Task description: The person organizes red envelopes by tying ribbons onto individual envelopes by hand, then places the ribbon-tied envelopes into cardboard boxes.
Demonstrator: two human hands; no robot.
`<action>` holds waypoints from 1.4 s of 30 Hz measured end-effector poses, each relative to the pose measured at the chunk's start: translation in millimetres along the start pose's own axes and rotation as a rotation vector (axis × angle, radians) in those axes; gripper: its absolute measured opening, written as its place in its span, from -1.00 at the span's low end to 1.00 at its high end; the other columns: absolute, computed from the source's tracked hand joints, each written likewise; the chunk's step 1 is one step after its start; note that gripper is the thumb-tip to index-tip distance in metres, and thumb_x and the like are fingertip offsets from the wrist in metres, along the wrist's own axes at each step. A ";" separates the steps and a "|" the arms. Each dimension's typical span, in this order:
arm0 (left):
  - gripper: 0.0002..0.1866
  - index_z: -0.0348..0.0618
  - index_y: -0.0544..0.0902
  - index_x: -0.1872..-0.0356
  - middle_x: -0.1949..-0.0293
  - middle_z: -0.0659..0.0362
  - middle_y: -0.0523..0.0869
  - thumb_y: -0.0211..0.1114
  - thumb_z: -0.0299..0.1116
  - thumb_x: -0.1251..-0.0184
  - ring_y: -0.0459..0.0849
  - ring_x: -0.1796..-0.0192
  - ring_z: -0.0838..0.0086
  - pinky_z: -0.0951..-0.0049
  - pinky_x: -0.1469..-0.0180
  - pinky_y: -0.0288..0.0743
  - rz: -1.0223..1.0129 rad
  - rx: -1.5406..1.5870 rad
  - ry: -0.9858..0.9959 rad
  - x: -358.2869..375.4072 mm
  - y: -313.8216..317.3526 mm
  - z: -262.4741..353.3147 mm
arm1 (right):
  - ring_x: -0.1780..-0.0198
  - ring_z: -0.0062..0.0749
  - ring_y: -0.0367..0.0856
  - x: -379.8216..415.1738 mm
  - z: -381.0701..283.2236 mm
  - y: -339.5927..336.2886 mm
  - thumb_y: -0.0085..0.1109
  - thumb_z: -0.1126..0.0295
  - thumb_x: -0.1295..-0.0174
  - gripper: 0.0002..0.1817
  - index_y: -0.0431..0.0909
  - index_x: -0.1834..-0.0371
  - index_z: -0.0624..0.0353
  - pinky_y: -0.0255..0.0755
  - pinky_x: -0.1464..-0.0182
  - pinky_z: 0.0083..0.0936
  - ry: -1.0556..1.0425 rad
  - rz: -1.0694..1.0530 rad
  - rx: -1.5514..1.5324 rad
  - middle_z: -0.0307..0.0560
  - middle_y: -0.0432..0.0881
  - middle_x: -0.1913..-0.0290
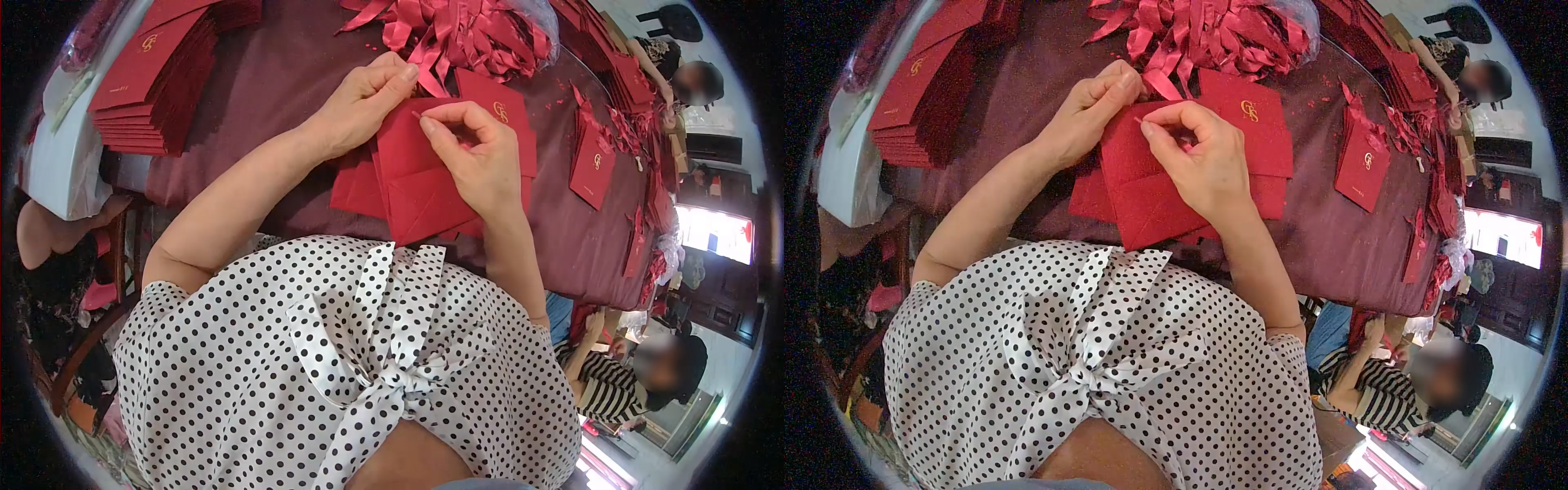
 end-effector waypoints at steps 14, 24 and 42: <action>-0.78 -0.34 0.45 0.45 0.38 0.11 0.38 0.12 -0.40 -0.35 0.37 0.25 0.28 0.37 0.13 0.29 0.042 -0.375 0.320 -3.7 0.1 19.7 | 0.23 -0.29 0.50 -3.8 -39.3 6.2 0.05 0.45 0.02 -0.89 0.45 0.39 0.17 0.40 0.18 -0.40 -0.664 -0.126 1.066 -0.11 0.50 0.38; -0.78 -0.34 0.38 0.49 0.33 0.04 0.38 0.09 -0.41 -0.32 0.38 0.21 0.22 0.40 0.10 0.29 -0.039 -0.515 0.483 -3.6 -6.4 37.9 | 0.39 -0.10 0.59 -14.6 -19.9 0.8 0.16 0.43 -0.11 -0.89 0.52 0.37 0.24 0.44 0.33 -0.27 -0.118 -0.104 0.280 0.04 0.58 0.47; -0.84 -0.24 0.49 0.45 0.31 0.15 0.46 0.09 -0.42 -0.32 0.39 0.12 0.32 0.37 0.00 0.26 -0.196 -0.336 0.393 -2.7 -18.0 41.8 | 0.31 -0.03 0.57 5.7 -37.5 -4.6 0.25 0.42 -0.09 -0.81 0.49 0.28 0.23 0.45 0.31 -0.26 -0.482 -0.031 0.541 0.06 0.56 0.34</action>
Point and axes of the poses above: each hand's wrist, its own x-axis away from the middle knuckle, its own y-axis out of the palm, z = x × y, the point moved 2 cm from there along -x, towards the middle knuckle
